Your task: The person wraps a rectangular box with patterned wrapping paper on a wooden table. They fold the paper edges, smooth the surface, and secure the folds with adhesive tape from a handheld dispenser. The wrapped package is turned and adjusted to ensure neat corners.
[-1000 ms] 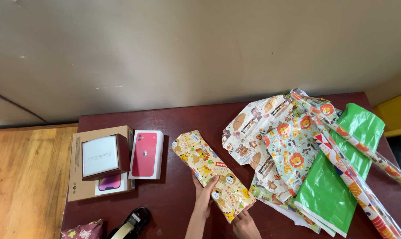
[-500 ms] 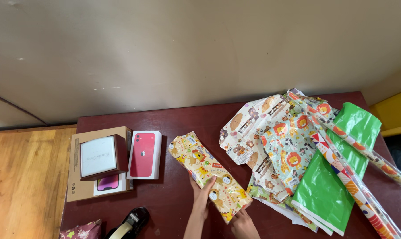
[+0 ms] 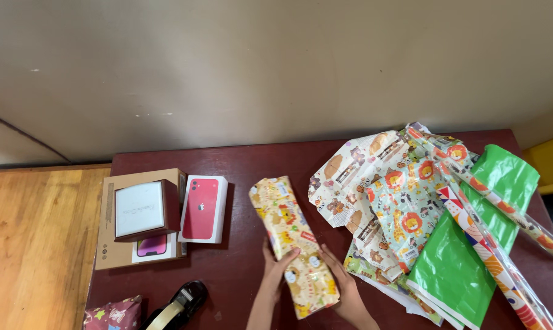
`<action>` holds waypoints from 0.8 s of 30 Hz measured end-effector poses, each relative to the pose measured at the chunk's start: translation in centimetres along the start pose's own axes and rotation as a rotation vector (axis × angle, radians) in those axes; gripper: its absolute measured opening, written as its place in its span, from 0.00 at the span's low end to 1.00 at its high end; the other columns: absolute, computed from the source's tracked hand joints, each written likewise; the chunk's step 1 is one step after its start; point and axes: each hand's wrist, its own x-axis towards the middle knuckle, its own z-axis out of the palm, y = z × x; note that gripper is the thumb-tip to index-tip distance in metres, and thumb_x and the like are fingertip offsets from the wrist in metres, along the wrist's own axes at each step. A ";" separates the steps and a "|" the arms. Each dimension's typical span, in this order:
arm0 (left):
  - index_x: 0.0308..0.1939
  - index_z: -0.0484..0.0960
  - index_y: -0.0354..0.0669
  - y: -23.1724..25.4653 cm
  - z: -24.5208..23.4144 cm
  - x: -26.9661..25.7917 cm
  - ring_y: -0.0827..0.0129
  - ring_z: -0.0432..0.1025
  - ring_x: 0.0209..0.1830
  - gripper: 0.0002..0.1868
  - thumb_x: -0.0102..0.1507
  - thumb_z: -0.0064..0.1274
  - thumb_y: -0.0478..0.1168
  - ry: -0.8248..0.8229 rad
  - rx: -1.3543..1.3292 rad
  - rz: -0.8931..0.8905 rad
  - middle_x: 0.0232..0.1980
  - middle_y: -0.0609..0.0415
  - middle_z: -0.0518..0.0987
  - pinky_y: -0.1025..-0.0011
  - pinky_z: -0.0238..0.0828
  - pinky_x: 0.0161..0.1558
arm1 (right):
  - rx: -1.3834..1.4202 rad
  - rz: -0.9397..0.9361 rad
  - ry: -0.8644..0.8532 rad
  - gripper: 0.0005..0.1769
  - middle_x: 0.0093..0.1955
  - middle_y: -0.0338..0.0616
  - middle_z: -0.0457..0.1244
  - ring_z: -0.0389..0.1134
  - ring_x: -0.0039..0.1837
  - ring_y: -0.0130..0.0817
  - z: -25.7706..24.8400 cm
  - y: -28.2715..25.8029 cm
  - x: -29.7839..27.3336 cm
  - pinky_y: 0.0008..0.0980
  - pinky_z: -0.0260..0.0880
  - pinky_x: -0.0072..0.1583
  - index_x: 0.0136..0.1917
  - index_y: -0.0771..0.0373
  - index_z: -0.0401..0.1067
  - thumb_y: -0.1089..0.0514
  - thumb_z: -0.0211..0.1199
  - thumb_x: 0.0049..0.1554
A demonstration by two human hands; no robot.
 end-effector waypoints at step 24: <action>0.72 0.64 0.32 -6.8 2.4 -3.7 0.55 0.67 0.70 0.43 0.52 0.62 0.24 0.333 0.299 0.937 0.72 0.37 0.70 0.63 0.68 0.62 | -0.068 0.230 0.122 0.59 0.53 0.47 0.73 0.73 0.46 0.26 2.6 0.5 1.8 0.30 0.77 0.49 0.79 0.57 0.52 0.58 0.79 0.41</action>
